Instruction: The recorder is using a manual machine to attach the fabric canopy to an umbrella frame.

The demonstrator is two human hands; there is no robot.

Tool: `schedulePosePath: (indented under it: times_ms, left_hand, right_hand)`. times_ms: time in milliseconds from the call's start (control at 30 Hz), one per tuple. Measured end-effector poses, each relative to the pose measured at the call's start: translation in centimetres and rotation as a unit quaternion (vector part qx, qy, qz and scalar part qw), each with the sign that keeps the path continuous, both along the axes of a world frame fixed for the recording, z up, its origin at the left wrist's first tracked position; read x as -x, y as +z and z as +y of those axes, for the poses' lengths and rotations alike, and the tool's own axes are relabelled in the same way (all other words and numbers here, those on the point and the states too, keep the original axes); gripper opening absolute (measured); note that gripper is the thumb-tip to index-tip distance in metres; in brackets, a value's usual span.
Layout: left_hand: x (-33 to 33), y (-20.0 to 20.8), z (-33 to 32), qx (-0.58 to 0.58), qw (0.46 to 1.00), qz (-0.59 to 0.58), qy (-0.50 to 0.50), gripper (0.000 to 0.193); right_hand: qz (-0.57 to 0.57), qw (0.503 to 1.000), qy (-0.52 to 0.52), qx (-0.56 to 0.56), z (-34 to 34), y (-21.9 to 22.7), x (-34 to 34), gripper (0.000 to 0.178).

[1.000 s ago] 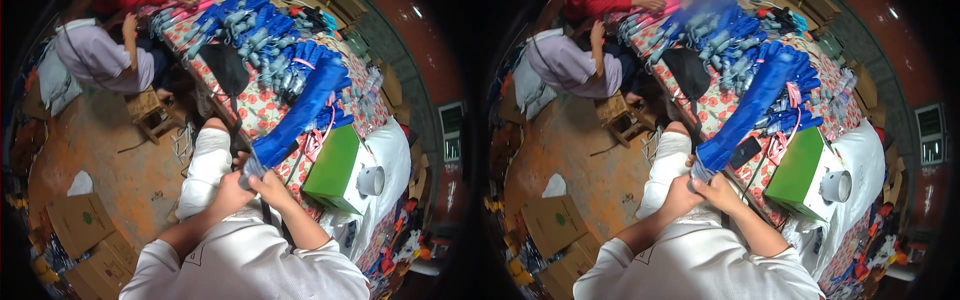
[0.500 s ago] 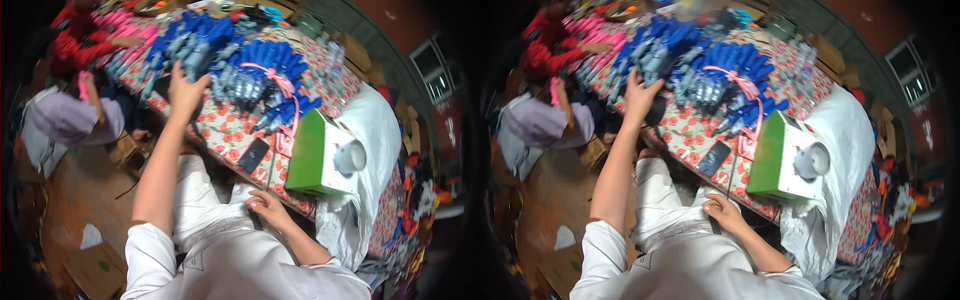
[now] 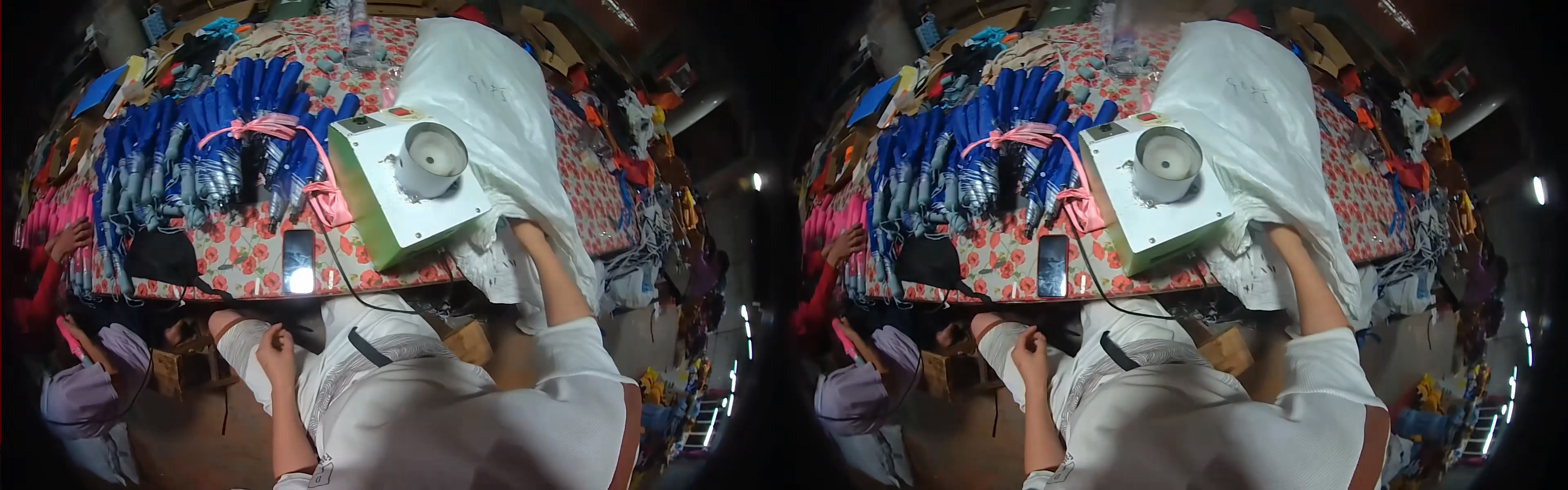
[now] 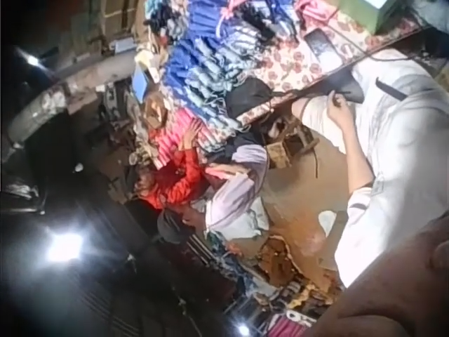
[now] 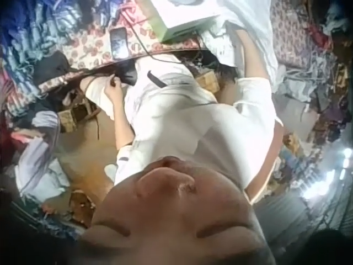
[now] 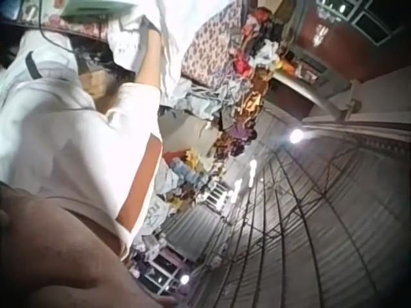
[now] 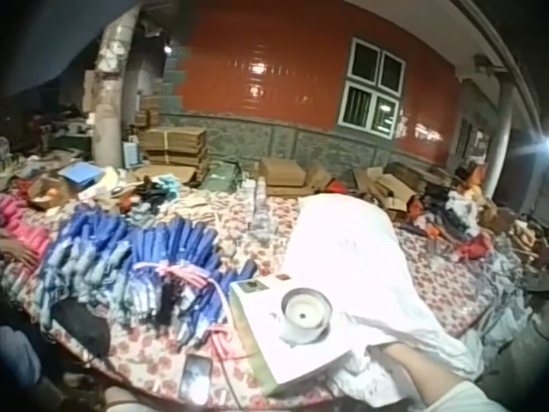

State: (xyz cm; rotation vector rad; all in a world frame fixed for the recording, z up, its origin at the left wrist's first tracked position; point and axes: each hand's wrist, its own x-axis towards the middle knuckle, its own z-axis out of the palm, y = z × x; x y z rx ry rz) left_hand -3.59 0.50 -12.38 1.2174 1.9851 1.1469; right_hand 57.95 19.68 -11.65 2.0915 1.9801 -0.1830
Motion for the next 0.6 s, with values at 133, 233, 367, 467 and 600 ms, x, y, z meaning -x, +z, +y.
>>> schedulePosePath:
  times_ms: [133,233,367,467,600]
  left_hand:
    - [-0.2,0.0,0.3,0.019,1.0,0.018,0.005,0.02]
    - [-0.4,-0.1,0.1,0.04,0.998,0.043,-0.001,0.02]
    - [-0.8,-0.4,0.1,0.025,0.998,0.053,-0.009,0.018]
    - [-0.8,-0.5,0.4,0.013,0.999,0.037,-0.013,0.018]
    - [-0.8,-0.1,1.1,0.014,0.999,0.028,-0.031,0.018]
  right_hand:
    - [0.05,0.998,0.029,-0.029,7.7,-7.5,2.8,0.048]
    - [0.086,0.994,0.047,-0.052,6.9,-13.1,-0.1,0.055]
    - [0.116,0.988,0.053,-0.085,11.8,-16.2,-3.8,0.065]
    - [0.122,0.985,0.072,-0.1,11.8,-16.8,-7.1,0.07]
    - [0.01,0.943,-0.071,-0.325,1.7,-13.9,-9.8,0.056]
